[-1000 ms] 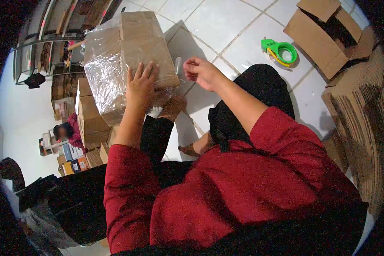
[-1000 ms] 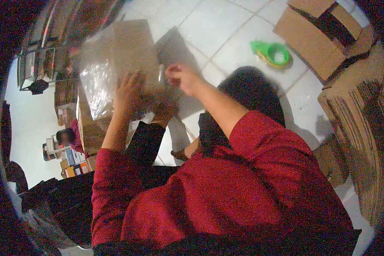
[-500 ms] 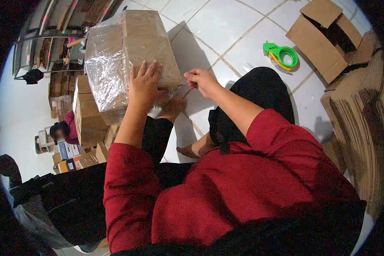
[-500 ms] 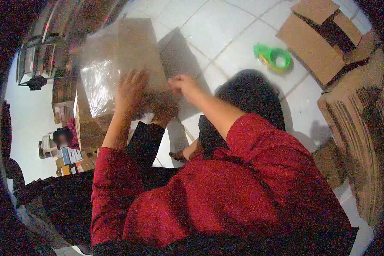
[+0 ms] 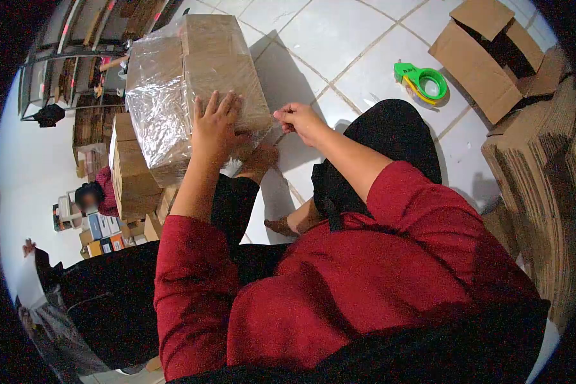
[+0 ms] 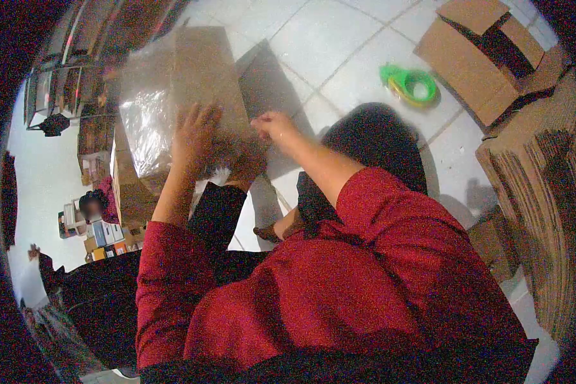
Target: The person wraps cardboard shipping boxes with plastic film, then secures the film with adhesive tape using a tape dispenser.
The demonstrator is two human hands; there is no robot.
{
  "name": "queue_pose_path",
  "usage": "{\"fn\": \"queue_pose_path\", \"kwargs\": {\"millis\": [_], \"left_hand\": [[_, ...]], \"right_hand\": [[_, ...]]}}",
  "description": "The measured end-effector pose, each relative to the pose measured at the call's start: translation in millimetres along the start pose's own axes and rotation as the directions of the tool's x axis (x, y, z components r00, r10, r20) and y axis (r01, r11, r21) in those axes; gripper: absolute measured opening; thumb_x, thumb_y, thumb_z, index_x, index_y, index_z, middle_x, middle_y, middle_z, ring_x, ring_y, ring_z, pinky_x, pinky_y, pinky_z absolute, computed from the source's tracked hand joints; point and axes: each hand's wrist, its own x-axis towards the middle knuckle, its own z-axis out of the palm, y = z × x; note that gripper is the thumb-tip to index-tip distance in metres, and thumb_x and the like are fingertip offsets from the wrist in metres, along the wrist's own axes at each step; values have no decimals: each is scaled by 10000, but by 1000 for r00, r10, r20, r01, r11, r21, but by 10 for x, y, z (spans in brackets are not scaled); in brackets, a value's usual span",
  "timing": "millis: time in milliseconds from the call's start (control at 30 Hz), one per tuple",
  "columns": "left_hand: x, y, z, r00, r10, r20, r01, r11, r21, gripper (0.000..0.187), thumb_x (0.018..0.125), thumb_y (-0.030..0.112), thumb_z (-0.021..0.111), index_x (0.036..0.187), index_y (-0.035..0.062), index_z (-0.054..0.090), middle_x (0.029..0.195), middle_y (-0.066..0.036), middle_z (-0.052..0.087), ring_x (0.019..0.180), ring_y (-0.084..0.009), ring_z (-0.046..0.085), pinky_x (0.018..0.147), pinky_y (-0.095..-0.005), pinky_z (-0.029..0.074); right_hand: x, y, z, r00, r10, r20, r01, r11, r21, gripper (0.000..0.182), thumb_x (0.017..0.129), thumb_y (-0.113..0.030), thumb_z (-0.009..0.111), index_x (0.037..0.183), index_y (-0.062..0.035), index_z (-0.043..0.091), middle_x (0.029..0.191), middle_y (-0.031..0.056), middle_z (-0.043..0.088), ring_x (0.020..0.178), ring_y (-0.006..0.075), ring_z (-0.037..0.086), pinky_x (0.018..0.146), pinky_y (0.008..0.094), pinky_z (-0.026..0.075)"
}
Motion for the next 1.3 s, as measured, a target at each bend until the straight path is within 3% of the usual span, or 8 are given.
{"fn": "queue_pose_path", "kwargs": {"millis": [533, 733, 800, 900, 1033, 1133, 1200, 1300], "left_hand": [[7, 18, -14, 1000, 12, -2, -12, 998, 61, 684, 610, 451, 595, 1196, 168, 383, 1263, 1, 336, 1176, -238, 291, 962, -513, 153], [-13, 51, -113, 984, 125, -129, -125, 992, 9, 580, 656, 439, 554, 1191, 304, 375, 1301, 59, 267, 1221, -205, 205, 958, -559, 103], [-28, 42, -121, 967, 248, -52, -247, 968, 32, 471, 719, 375, 503, 1173, 347, 381, 1271, 77, 318, 1206, -181, 246, 967, -556, 61], [-40, 26, -75, 965, 251, 72, -256, 964, 68, 398, 763, 327, 450, 1158, 336, 401, 1227, 78, 382, 1167, -162, 318, 972, -548, 28], [-32, 13, -55, 964, 260, 57, -263, 963, 58, 368, 770, 321, 436, 1138, 334, 424, 1187, 74, 428, 1133, -156, 367, 975, -541, 15], [-41, 24, -46, 967, 248, 64, -252, 965, 68, 369, 761, 333, 447, 1129, 332, 434, 1183, 77, 427, 1129, -157, 367, 974, -544, 22], [-22, 12, -22, 964, 263, 28, -264, 965, 9, 375, 750, 343, 463, 1123, 328, 441, 1160, 81, 440, 1112, -153, 379, 956, -577, 21], [5, 68, -78, 976, 203, 76, -207, 977, 47, 379, 739, 358, 475, 1116, 328, 447, 1150, 86, 443, 1099, -146, 384, 932, -615, 19]], "right_hand": [[58, 17, 19, 998, -24, -55, 14, 983, -186, 216, 731, -214, 616, 778, -33, 508, 638, 12, 486, 545, 90, 442, 500, 224, 370], [117, 138, 13, 992, -38, -117, 17, 985, -171, 205, 723, -214, 624, 737, -39, 517, 642, 7, 493, 552, 98, 443, 491, 231, 357], [163, 204, -7, 995, -21, -100, 4, 985, -173, 184, 745, -212, 596, 752, -42, 525, 656, 10, 502, 552, 103, 443, 506, 239, 358], [184, 242, -21, 995, 60, -85, -68, 994, -87, 163, 778, -218, 550, 770, -57, 531, 675, 7, 510, 571, 103, 444, 528, 247, 364], [212, 257, -23, 987, 107, -119, -121, 985, -123, 156, 806, -223, 505, 774, -73, 538, 685, 0, 513, 592, 105, 444, 541, 249, 368], [168, 212, 55, 981, 190, -41, -192, 978, -83, 154, 813, -229, 493, 778, -87, 542, 693, -4, 512, 612, 106, 447, 538, 252, 372], [132, 132, 179, 928, 329, -176, -316, 944, 100, 164, 817, -221, 484, 757, -81, 543, 685, -1, 514, 592, 111, 442, 523, 254, 366], [167, 207, 112, 969, 227, -99, -224, 974, 47, 175, 803, -228, 510, 745, -67, 546, 666, 6, 514, 562, 108, 433, 507, 258, 361]]}}
